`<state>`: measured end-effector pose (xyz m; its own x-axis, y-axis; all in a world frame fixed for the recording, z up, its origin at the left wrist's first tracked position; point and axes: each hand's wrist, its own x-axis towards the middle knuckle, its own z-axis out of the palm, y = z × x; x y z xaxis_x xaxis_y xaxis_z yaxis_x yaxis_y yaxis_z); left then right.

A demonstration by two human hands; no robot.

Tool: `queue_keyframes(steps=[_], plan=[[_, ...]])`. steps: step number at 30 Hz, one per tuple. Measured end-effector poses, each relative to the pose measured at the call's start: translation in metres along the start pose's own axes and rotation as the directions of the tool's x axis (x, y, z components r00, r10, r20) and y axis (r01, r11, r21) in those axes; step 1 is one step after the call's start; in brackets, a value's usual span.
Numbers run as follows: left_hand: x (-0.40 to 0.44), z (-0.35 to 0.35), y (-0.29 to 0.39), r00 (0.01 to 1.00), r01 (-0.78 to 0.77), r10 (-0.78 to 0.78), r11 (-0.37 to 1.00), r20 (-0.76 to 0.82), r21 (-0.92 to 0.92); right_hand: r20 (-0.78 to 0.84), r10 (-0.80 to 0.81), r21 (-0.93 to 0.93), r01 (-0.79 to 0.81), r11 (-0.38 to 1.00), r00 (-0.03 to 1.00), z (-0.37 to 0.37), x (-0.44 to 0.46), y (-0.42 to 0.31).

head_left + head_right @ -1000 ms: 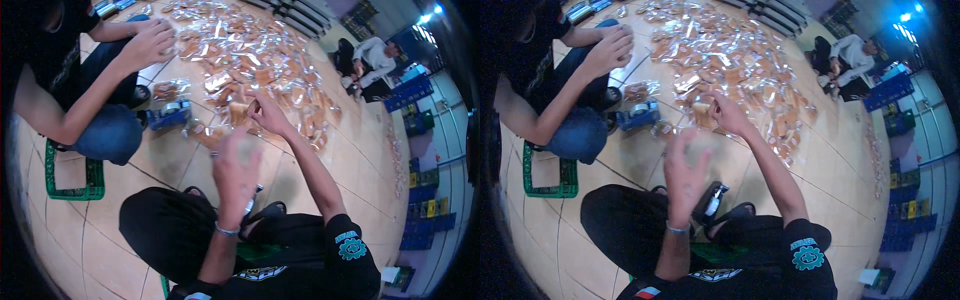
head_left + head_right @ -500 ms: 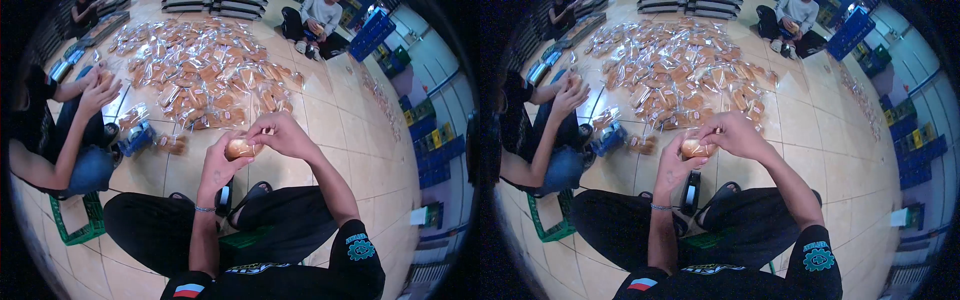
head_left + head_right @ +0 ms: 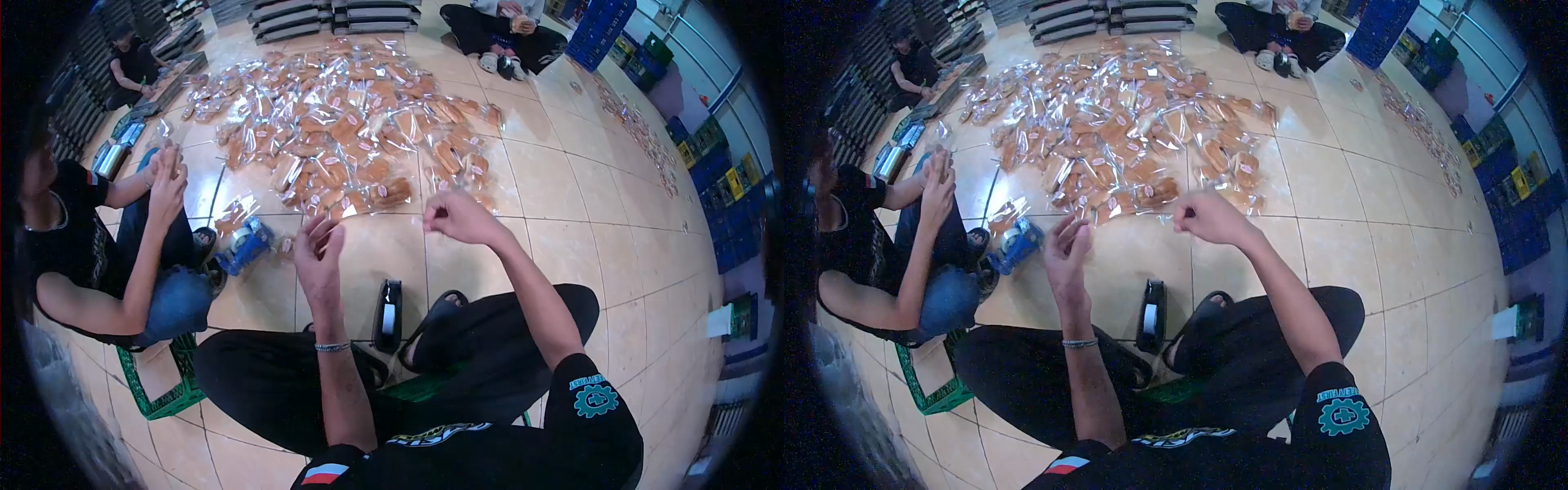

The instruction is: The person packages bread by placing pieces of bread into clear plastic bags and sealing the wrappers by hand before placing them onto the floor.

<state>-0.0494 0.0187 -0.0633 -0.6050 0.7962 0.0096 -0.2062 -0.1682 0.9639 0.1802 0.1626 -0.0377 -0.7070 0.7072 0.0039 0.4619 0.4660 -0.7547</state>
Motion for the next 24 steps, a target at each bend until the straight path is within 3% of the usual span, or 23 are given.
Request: queue_keyframes(steps=[1, 3, 4, 6, 7, 8, 9, 10, 11, 13, 14, 15, 17, 21, 24], plan=[[-0.002, 0.005, -0.002, 1.000, 0.005, -0.004, 1.000, 0.003, -0.007, 0.000, 0.006, -0.007, -0.006, 1.000, 1.000, -0.007, -0.002, -0.011], [-0.007, 0.020, -0.005, 0.921, -0.357, 0.252, 0.853, 0.299, 0.381, -0.026, -0.103, -0.149, 0.098, 0.984, 0.994, -0.022, -0.004, -0.037], [-0.013, 0.031, -0.001, 0.921, -0.356, 0.251, 0.853, 0.298, 0.382, -0.025, -0.088, -0.181, 0.082, 0.980, 0.996, -0.027, -0.009, -0.052], [-0.026, 0.050, 0.006, 0.813, -0.580, 0.443, 0.561, 0.377, 0.591, -0.003, -0.084, -0.147, 0.083, 0.986, 0.996, -0.031, -0.014, -0.074], [-0.024, 0.048, 0.007, 0.814, -0.578, 0.443, 0.561, 0.375, 0.593, 0.019, -0.083, -0.119, 0.085, 0.989, 0.996, -0.030, -0.014, -0.078], [-0.022, 0.043, 0.007, 0.911, -0.338, 0.166, 0.826, 0.378, 0.452, 0.023, -0.085, -0.120, 0.087, 0.989, 0.996, -0.026, -0.013, -0.077], [-0.020, 0.039, 0.007, 0.895, -0.011, -0.122, 0.955, 0.428, 0.296, -0.170, -0.081, 0.037, 0.089, 0.995, 0.982, -0.019, -0.012, -0.074], [-0.020, 0.036, 0.007, 0.898, -0.007, -0.126, 0.954, 0.422, 0.300, -0.354, -0.041, 0.195, 0.117, 0.974, 0.934, -0.010, -0.010, -0.070], [-0.019, 0.032, 0.008, 0.918, 0.027, -0.100, 0.981, 0.384, 0.190, -0.347, -0.039, 0.204, 0.116, 0.972, 0.937, -0.002, -0.007, -0.066], [-0.015, 0.027, 0.011, 0.954, 0.061, -0.045, 0.997, 0.297, -0.046, -0.599, 0.107, 0.538, 0.299, 0.788, 0.793, 0.011, 0.001, -0.059], [-0.016, 0.027, 0.014, 0.965, 0.045, -0.022, 0.995, 0.260, -0.086, -0.493, 0.096, 0.644, 0.288, 0.709, 0.865, 0.021, -0.002, -0.051], [-0.017, 0.029, 0.015, 0.966, 0.038, -0.015, 0.996, 0.256, -0.085, -0.492, 0.089, 0.644, 0.293, 0.706, 0.866, 0.028, -0.007, -0.055], [-0.019, 0.032, 0.016, 0.966, 0.143, -0.076, 0.954, 0.249, -0.265, -0.053, 0.033, 0.559, 0.002, 0.829, 0.998, 0.042, -0.015, -0.063], [-0.016, 0.021, 0.013, 0.968, 0.123, -0.055, 0.954, 0.243, -0.275, -0.093, 0.031, 0.656, 0.038, 0.754, 0.995, 0.046, -0.012, -0.072], [-0.019, 0.030, 0.019, 0.990, 0.061, -0.029, 0.970, 0.138, -0.237, -0.130, 0.087, 0.615, 0.011, 0.789, 0.988, 0.048, -0.016, -0.079]])
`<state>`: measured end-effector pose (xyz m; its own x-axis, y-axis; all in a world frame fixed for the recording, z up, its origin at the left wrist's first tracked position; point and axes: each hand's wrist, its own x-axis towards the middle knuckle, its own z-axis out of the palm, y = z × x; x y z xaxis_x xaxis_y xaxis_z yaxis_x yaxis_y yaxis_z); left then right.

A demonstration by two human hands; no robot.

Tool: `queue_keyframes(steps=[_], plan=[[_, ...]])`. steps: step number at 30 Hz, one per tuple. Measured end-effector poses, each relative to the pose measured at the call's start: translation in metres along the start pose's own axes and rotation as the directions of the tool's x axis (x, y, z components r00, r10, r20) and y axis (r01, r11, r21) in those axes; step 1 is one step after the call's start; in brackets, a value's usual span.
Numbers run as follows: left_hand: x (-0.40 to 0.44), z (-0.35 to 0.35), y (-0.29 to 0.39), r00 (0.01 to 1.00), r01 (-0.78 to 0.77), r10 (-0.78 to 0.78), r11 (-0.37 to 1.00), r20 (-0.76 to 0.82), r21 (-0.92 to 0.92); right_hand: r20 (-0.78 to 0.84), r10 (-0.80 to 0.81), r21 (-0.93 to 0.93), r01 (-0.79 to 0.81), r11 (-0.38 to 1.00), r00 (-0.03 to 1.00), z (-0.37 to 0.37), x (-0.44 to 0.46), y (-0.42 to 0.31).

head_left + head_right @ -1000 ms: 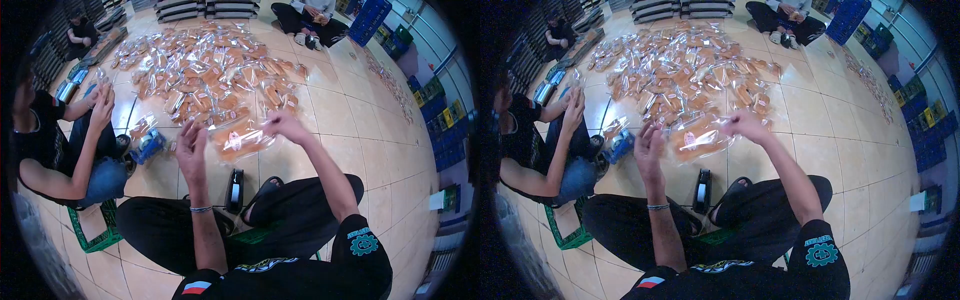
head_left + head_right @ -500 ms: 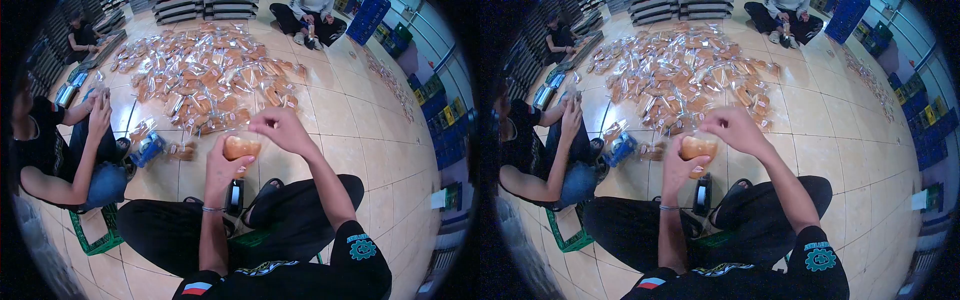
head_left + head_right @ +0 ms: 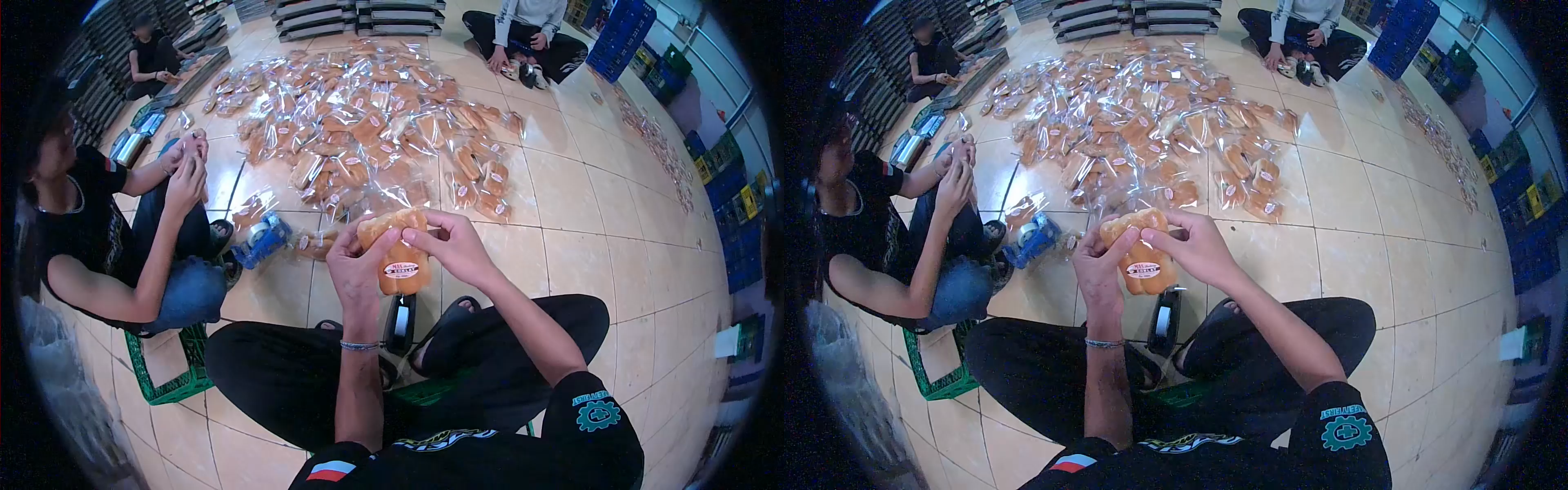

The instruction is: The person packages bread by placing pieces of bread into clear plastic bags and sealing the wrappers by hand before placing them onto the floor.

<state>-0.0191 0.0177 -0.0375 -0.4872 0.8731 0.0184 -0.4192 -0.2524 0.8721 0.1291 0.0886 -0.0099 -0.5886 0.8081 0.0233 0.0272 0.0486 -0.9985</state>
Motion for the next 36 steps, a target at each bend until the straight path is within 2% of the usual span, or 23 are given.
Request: queue_keyframes(steps=[1, 3, 4, 6, 8, 10, 12, 15, 16, 18, 19, 21, 22, 24, 27, 29, 31, 33, 35, 36], plan=[[-0.001, 0.002, 0.001, 1.000, -0.008, 0.008, 1.000, -0.023, -0.013, 0.002, -0.002, 0.001, 0.002, 1.000, 1.000, 0.000, 0.001, 0.001], [-0.002, 0.002, 0.003, 0.999, -0.011, 0.010, 1.000, -0.049, -0.022, 0.004, -0.097, -0.273, 0.094, 0.957, 0.995, -0.001, -0.001, 0.005], [-0.001, 0.002, 0.004, 0.999, -0.018, 0.017, 0.999, -0.035, -0.034, 0.003, -0.094, -0.271, 0.091, 0.958, 0.996, 0.001, -0.001, 0.008], [-0.001, 0.004, 0.006, 0.999, -0.031, 0.030, 0.998, -0.020, -0.048, -0.061, -0.105, 0.000, 0.105, 0.994, 0.993, 0.008, 0.000, 0.011], [-0.003, 0.011, 0.005, 0.988, -0.082, 0.089, 0.995, -0.123, 0.062, -0.081, -0.104, -0.016, 0.103, 0.995, 0.991, 0.012, -0.001, 0.009], [-0.007, 0.018, 0.008, 0.978, -0.124, 0.131, 0.991, -0.159, 0.051, -0.100, -0.096, -0.034, 0.093, 0.995, 0.990, 0.018, -0.002, 0.010], [-0.008, 0.021, 0.009, 0.965, -0.162, 0.169, 0.986, -0.198, 0.048, -0.213, -0.270, 0.067, 0.290, 0.955, 0.939, 0.030, -0.002, 0.014], [-0.005, 0.020, 0.011, 0.938, -0.242, 0.243, 0.970, -0.246, 0.035, -0.216, -0.295, 0.098, 0.321, 0.942, 0.931, 0.039, -0.009, 0.006], [-0.006, 0.019, 0.010, 0.944, -0.235, 0.241, 0.970, -0.227, 0.055, -0.217, -0.295, 0.101, 0.322, 0.941, 0.931, 0.040, -0.008, 0.010], [-0.007, 0.019, 0.011, 0.950, -0.223, 0.234, 0.972, -0.206, 0.073, -0.210, -0.379, -0.140, 0.356, 0.924, 0.901, 0.038, -0.006, 0.017], [-0.008, 0.020, 0.013, 0.951, -0.230, 0.246, 0.968, -0.186, 0.102, -0.213, -0.378, -0.142, 0.354, 0.924, 0.901, 0.035, -0.006, 0.016], [-0.008, 0.019, 0.011, 0.954, -0.232, 0.252, 0.964, -0.165, 0.130, -0.194, -0.496, -0.395, 0.396, 0.829, 0.846, 0.027, -0.004, 0.012], [-0.006, 0.015, 0.005, 0.952, -0.264, 0.281, 0.955, -0.120, 0.139, -0.196, -0.494, -0.396, 0.393, 0.830, 0.847, 0.024, -0.006, 0.010], [-0.006, 0.013, 0.002, 0.948, -0.298, 0.310, 0.944, -0.074, 0.145, -0.167, -0.378, -0.387, 0.292, 0.875, 0.911, 0.018, -0.006, 0.005], [-0.008, 0.011, 0.002, 0.936, -0.347, 0.351, 0.922, 0.004, 0.173, -0.177, -0.399, -0.305, 0.336, 0.891, 0.900, 0.013, -0.002, 0.005], [-0.006, 0.005, -0.002, 0.920, -0.388, 0.377, 0.915, 0.106, 0.114, -0.198, -0.383, -0.269, 0.326, 0.906, 0.902, 0.009, -0.001, 0.009], [-0.006, 0.005, 0.002, 0.915, -0.394, 0.381, 0.915, 0.134, 0.084, -0.220, -0.364, -0.230, 0.314, 0.921, 0.905, 0.005, 0.001, 0.010], [-0.007, 0.004, 0.006, 0.909, -0.397, 0.385, 0.916, 0.161, 0.054, -0.138, -0.446, -0.339, 0.381, 0.860, 0.884, -0.001, 0.003, 0.007], [-0.009, 0.003, 0.009, 0.940, -0.339, 0.321, 0.923, 0.118, 0.183, -0.113, -0.437, -0.285, 0.392, 0.875, 0.892, -0.005, 0.002, 0.004], [-0.010, 0.005, 0.011, 0.940, -0.337, 0.319, 0.923, 0.118, 0.185, -0.084, -0.432, -0.231, 0.404, 0.885, 0.898, -0.005, 0.001, 0.002]])
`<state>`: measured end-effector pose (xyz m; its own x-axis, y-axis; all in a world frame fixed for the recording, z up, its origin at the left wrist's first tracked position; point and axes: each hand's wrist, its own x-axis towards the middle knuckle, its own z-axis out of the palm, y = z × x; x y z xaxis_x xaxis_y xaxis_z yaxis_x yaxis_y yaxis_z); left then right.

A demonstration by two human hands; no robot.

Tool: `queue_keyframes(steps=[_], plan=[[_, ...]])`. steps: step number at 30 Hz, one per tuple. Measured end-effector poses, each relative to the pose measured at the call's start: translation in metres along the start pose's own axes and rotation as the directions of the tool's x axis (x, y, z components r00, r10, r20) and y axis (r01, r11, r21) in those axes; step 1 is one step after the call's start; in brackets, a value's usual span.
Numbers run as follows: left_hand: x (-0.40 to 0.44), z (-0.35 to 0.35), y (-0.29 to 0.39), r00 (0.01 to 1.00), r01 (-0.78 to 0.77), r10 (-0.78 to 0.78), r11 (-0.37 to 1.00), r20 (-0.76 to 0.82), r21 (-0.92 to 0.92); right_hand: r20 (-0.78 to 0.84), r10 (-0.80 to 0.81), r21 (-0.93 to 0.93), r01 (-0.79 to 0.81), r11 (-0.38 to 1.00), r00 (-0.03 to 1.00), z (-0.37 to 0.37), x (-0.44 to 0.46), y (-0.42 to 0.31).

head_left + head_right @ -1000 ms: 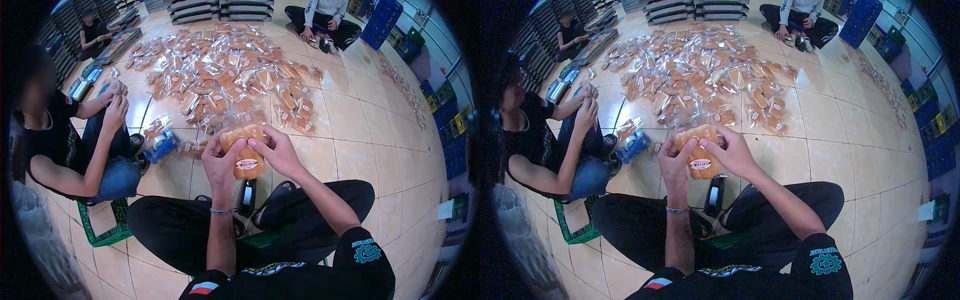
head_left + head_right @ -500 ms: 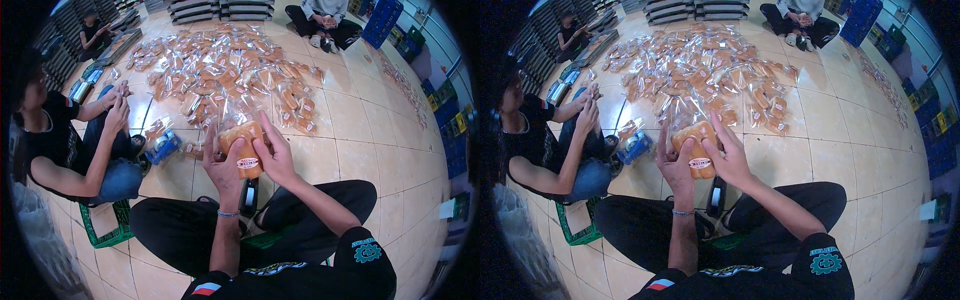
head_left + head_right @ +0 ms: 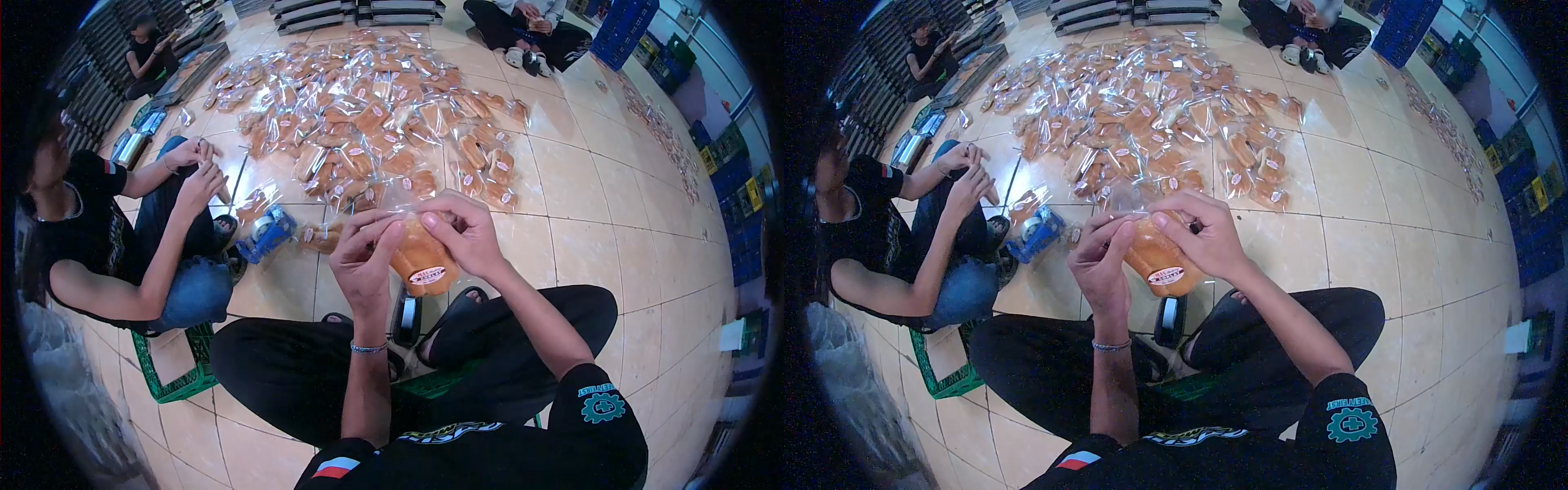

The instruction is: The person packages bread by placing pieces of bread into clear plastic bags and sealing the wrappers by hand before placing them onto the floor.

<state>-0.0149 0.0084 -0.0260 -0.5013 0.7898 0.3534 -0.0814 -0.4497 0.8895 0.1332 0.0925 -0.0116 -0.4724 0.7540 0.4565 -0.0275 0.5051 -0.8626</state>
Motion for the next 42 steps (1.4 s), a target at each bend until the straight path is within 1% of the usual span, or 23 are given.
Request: queue_keyframes(steps=[2, 3, 5, 7, 9, 11, 13, 15, 16, 18, 19, 21, 22, 24, 28, 30, 31, 33, 36, 37, 38, 39, 42], plan=[[-0.001, 0.004, 0.003, 0.997, 0.048, -0.056, 0.989, -0.054, -0.139, 0.009, 0.030, 0.037, -0.030, 0.999, 1.000, -0.002, 0.000, -0.002], [0.000, 0.004, 0.004, 0.997, 0.049, -0.057, 0.989, -0.054, -0.139, 0.018, 0.057, 0.073, -0.058, 0.996, 0.998, -0.002, 0.000, -0.003], [0.001, 0.000, 0.006, 0.990, 0.130, -0.141, 0.955, -0.024, -0.267, 0.032, 0.050, 0.053, -0.052, 0.997, 0.998, -0.004, 0.001, -0.004], [0.002, -0.003, 0.009, 0.992, 0.126, -0.129, 0.967, -0.001, -0.223, 0.047, 0.041, 0.036, -0.042, 0.998, 0.998, -0.005, 0.001, -0.005], [0.002, -0.004, 0.014, 0.993, 0.117, -0.115, 0.977, 0.019, -0.178, 0.104, 0.148, 0.035, -0.152, 0.988, 0.984, -0.007, 0.000, -0.005], [-0.001, -0.004, 0.018, 0.977, 0.211, -0.213, 0.964, 0.006, -0.163, 0.116, 0.160, 0.078, -0.169, 0.982, 0.980, -0.008, -0.001, 0.002], [-0.001, -0.004, 0.020, 0.975, 0.218, -0.221, 0.964, -0.009, -0.152, 0.131, 0.171, 0.120, -0.186, 0.975, 0.977, -0.006, 0.000, 0.005], [0.000, -0.006, 0.021, 0.973, 0.227, -0.232, 0.964, -0.019, -0.141, 0.138, 0.208, 0.319, -0.243, 0.916, 0.968, -0.003, 0.003, -0.001], [0.000, -0.006, 0.021, 0.974, 0.220, -0.224, 0.969, -0.027, -0.114, 0.139, 0.208, 0.319, -0.243, 0.916, 0.968, -0.002, 0.005, -0.007], [0.001, -0.009, 0.020, 0.976, 0.214, -0.217, 0.973, -0.028, -0.089, 0.127, 0.382, 0.612, -0.375, 0.696, 0.916, 0.001, 0.008, -0.020], [0.002, -0.013, 0.019, 0.984, 0.181, -0.179, 0.981, 0.023, -0.071, 0.124, 0.381, 0.611, -0.373, 0.698, 0.916, -0.001, 0.009, -0.020], [0.003, -0.014, 0.019, 0.987, 0.148, -0.144, 0.987, 0.076, -0.058, 0.255, 0.275, 0.459, -0.367, 0.810, 0.927, -0.008, 0.011, -0.019], [0.002, -0.012, 0.019, 0.990, 0.106, -0.104, 0.994, 0.093, -0.011, 0.253, 0.277, 0.458, -0.367, 0.810, 0.927, -0.009, 0.011, -0.014], [0.002, -0.011, 0.018, 0.991, 0.062, -0.065, 0.997, 0.115, 0.035, 0.193, 0.277, 0.249, -0.320, 0.914, 0.941, -0.008, 0.011, -0.007], [-0.001, -0.010, 0.010, 0.999, 0.020, -0.019, 1.000, 0.042, -0.014, 0.114, 0.221, 0.245, -0.242, 0.939, 0.969, -0.005, 0.011, -0.017], [-0.002, -0.008, 0.011, 1.000, -0.016, 0.016, 1.000, 0.008, -0.003, 0.036, 0.157, 0.403, -0.159, 0.901, 0.987, -0.001, 0.010, -0.018], [-0.001, -0.005, 0.014, 0.999, -0.026, 0.024, 0.998, 0.042, 0.050, 0.034, 0.159, 0.404, -0.159, 0.901, 0.987, -0.003, 0.010, -0.022], [0.001, 0.000, 0.021, 0.996, -0.043, 0.035, 0.994, 0.083, 0.097, 0.123, 0.103, 0.017, -0.106, 0.994, 0.987, -0.011, 0.012, -0.034], [-0.002, 0.001, 0.025, 0.999, 0.013, -0.022, 0.978, 0.039, 0.209, 0.101, 0.073, -0.048, -0.069, 0.996, 0.992, -0.011, 0.009, -0.037], [-0.004, 0.003, 0.024, 0.998, 0.064, -0.059, 0.964, -0.026, 0.256, 0.099, 0.073, -0.047, -0.069, 0.997, 0.992, -0.012, 0.009, -0.038], [-0.006, 0.005, 0.023, 0.991, 0.119, -0.095, 0.947, -0.094, 0.299, 0.117, 0.048, -0.171, -0.028, 0.985, 0.992, -0.012, 0.010, -0.039], [-0.007, 0.005, 0.023, 0.991, 0.120, -0.097, 0.946, -0.092, 0.300, 0.137, 0.027, -0.291, 0.014, 0.957, 0.990, -0.013, 0.010, -0.039], [-0.007, 0.005, 0.024, 0.999, 0.053, -0.044, 0.914, -0.030, 0.402, 0.184, 0.018, -0.280, 0.035, 0.959, 0.983, -0.016, 0.012, -0.033]])
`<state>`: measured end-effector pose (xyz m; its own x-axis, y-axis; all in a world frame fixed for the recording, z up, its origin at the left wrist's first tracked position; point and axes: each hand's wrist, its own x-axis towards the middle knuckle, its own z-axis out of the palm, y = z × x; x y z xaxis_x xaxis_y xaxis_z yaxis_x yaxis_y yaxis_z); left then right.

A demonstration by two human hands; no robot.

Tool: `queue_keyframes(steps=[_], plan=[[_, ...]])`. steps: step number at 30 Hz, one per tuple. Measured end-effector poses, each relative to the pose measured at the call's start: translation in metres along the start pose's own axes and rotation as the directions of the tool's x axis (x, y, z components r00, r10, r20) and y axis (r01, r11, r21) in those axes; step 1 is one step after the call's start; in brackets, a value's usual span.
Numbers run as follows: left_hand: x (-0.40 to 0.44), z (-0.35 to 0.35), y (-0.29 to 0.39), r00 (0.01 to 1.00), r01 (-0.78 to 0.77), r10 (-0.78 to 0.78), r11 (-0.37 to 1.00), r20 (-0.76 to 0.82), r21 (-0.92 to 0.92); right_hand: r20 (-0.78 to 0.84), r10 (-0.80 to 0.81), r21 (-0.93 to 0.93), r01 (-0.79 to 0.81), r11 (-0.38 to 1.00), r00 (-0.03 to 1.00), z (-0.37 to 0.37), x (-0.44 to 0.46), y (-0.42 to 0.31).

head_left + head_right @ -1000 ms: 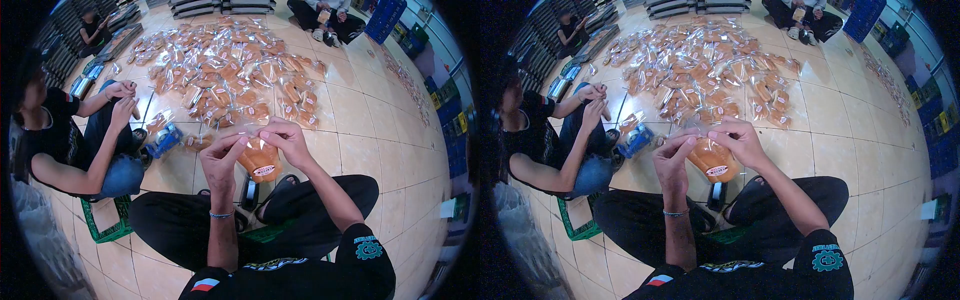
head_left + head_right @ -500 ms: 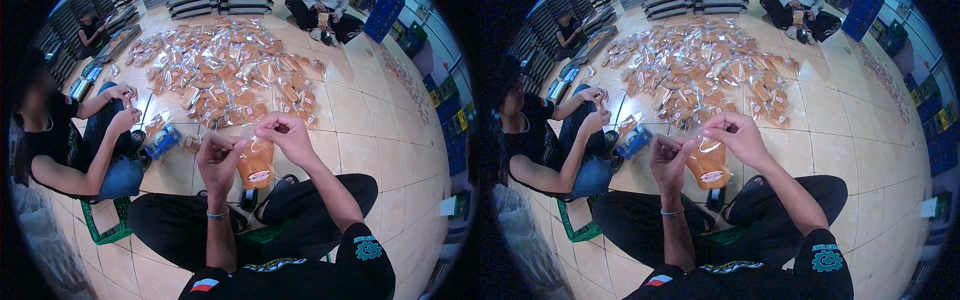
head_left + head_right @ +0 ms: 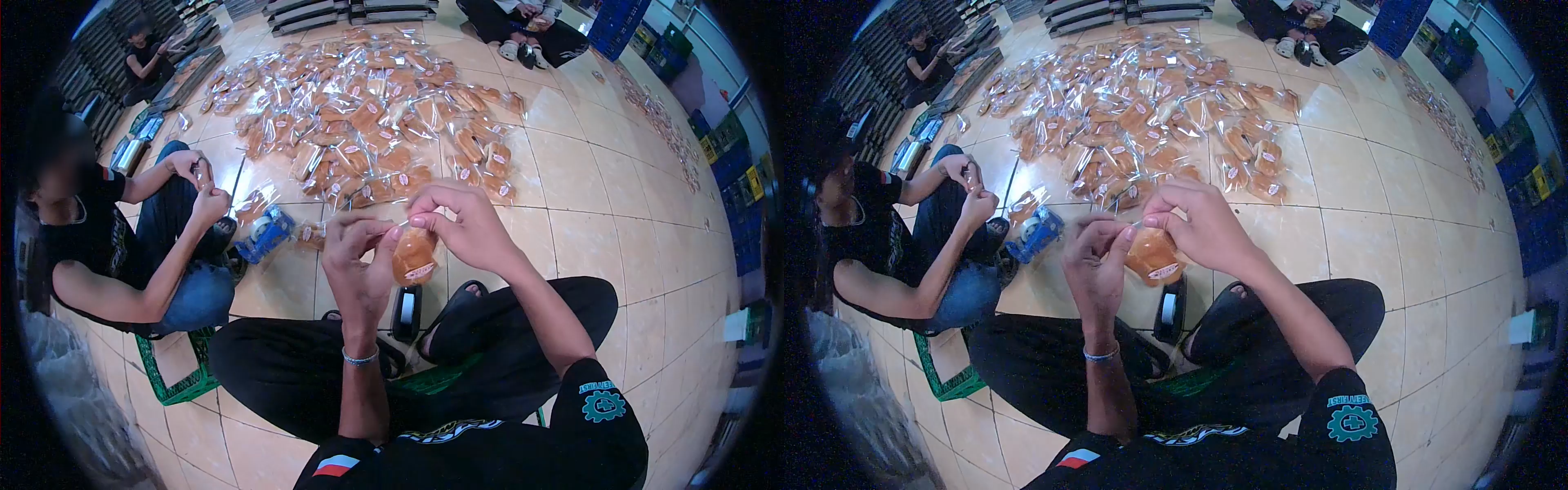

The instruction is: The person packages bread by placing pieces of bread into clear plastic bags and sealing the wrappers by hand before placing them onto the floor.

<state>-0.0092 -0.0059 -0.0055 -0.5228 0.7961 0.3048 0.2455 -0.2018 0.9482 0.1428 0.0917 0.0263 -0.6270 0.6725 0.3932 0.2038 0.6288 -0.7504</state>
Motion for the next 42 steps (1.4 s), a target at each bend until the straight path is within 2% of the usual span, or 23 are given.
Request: queue_keyframes(steps=[3, 6, 8, 10, 12, 13, 16, 17, 18, 21, 23, 27, 30, 31, 32, 33, 34, 35, 36, 37, 39, 41, 42], plan=[[0.002, -0.004, -0.009, 0.986, 0.145, -0.134, 0.982, 0.095, -0.122, 0.000, 0.200, 0.214, -0.195, 0.957, 0.980, 0.008, -0.002, 0.000], [0.002, -0.005, -0.017, 0.977, 0.195, -0.174, 0.961, 0.122, -0.195, -0.005, 0.127, 0.313, -0.119, 0.942, 0.992, 0.011, -0.002, 0.003], [0.004, -0.005, -0.017, 0.971, 0.238, -0.211, 0.908, 0.114, -0.344, 0.075, 0.160, 0.243, -0.173, 0.954, 0.984, 0.004, -0.003, 0.002], [0.005, -0.006, -0.018, 0.972, 0.226, -0.189, 0.908, 0.137, -0.352, 0.151, 0.195, 0.167, -0.219, 0.961, 0.969, 0.001, -0.003, 0.000], [0.005, -0.006, -0.018, 0.973, 0.215, -0.167, 0.908, 0.159, -0.360, 0.172, 0.455, 0.347, -0.486, 0.802, 0.874, 0.000, -0.004, 0.000], [0.004, -0.006, -0.015, 0.983, 0.155, -0.123, 0.953, 0.137, -0.259, 0.172, 0.455, 0.348, -0.486, 0.802, 0.874, 0.000, -0.005, 0.001], [0.000, 0.000, -0.011, 0.998, 0.049, -0.047, 0.997, 0.035, -0.062, 0.100, 0.376, 0.244, -0.390, 0.888, 0.921, 0.006, -0.007, 0.009], [-0.001, 0.003, -0.011, 0.999, 0.008, -0.006, 1.000, -0.045, 0.030, 0.001, 0.118, -0.010, -0.118, 0.993, 0.993, 0.010, -0.008, 0.012], [-0.002, 0.005, -0.012, 0.999, 0.010, -0.009, 0.999, -0.052, 0.031, -0.026, -0.167, -0.277, 0.154, 0.948, 0.986, 0.014, -0.008, 0.013], [-0.002, 0.007, -0.015, 0.998, -0.037, 0.044, 0.988, -0.042, 0.149, 0.046, -0.183, -0.507, 0.180, 0.843, 0.982, 0.019, -0.010, 0.008], [-0.003, 0.005, -0.015, 0.997, -0.061, 0.033, 0.911, 0.075, 0.408, 0.113, -0.125, -0.485, 0.165, 0.859, 0.986, 0.018, -0.012, 0.013], [-0.005, 0.001, -0.034, 0.985, -0.135, 0.055, 0.832, 0.161, 0.538, 0.241, 0.002, -0.416, 0.102, 0.904, 0.971, 0.006, -0.013, 0.026], [-0.001, -0.009, -0.057, 0.972, -0.084, -0.014, 0.911, 0.234, 0.403, 0.307, 0.021, -0.217, 0.049, 0.975, 0.952, -0.005, -0.009, 0.039], [0.002, -0.008, -0.062, 0.934, 0.199, -0.200, 0.979, 0.298, 0.032, 0.306, 0.023, -0.218, 0.046, 0.975, 0.952, -0.006, -0.007, 0.042], [0.004, -0.007, -0.068, 0.846, 0.476, -0.329, 0.821, 0.420, -0.315, 0.315, 0.193, -0.064, -0.182, 0.981, 0.929, -0.004, -0.005, 0.045], [0.004, -0.005, -0.072, 0.846, 0.475, -0.329, 0.822, 0.419, -0.315, 0.351, 0.348, 0.088, -0.400, 0.912, 0.869, -0.002, -0.004, 0.048], [0.005, -0.003, -0.076, 0.803, 0.580, -0.411, 0.705, 0.431, -0.408, 0.352, 0.345, 0.087, -0.398, 0.913, 0.870, 0.002, -0.003, 0.053], [0.005, -0.001, -0.080, 0.750, 0.661, -0.480, 0.566, 0.455, -0.493, 0.365, 0.484, 0.162, -0.566, 0.808, 0.795, 0.008, -0.003, 0.061], [0.005, 0.002, -0.078, 0.751, 0.660, -0.478, 0.565, 0.456, -0.495, 0.388, 0.605, 0.232, -0.709, 0.666, 0.695, 0.011, -0.002, 0.065], [0.003, 0.004, -0.076, 0.754, 0.656, -0.508, 0.547, 0.417, -0.520, 0.387, 0.606, 0.230, -0.709, 0.667, 0.695, 0.015, -0.004, 0.067], [0.001, 0.007, -0.077, 0.756, 0.648, -0.536, 0.533, 0.375, -0.545, 0.178, 0.457, 0.146, -0.483, 0.863, 0.871, 0.027, -0.012, 0.066], [0.001, 0.005, -0.085, 0.858, 0.501, -0.457, 0.651, 0.233, -0.570, 0.073, 0.410, 0.129, -0.416, 0.900, 0.909, 0.032, -0.016, 0.047], [0.002, 0.003, -0.084, 0.866, 0.487, -0.450, 0.661, 0.217, -0.571, 0.102, 0.174, 0.028, -0.177, 0.984, 0.980, 0.030, -0.018, 0.047]])
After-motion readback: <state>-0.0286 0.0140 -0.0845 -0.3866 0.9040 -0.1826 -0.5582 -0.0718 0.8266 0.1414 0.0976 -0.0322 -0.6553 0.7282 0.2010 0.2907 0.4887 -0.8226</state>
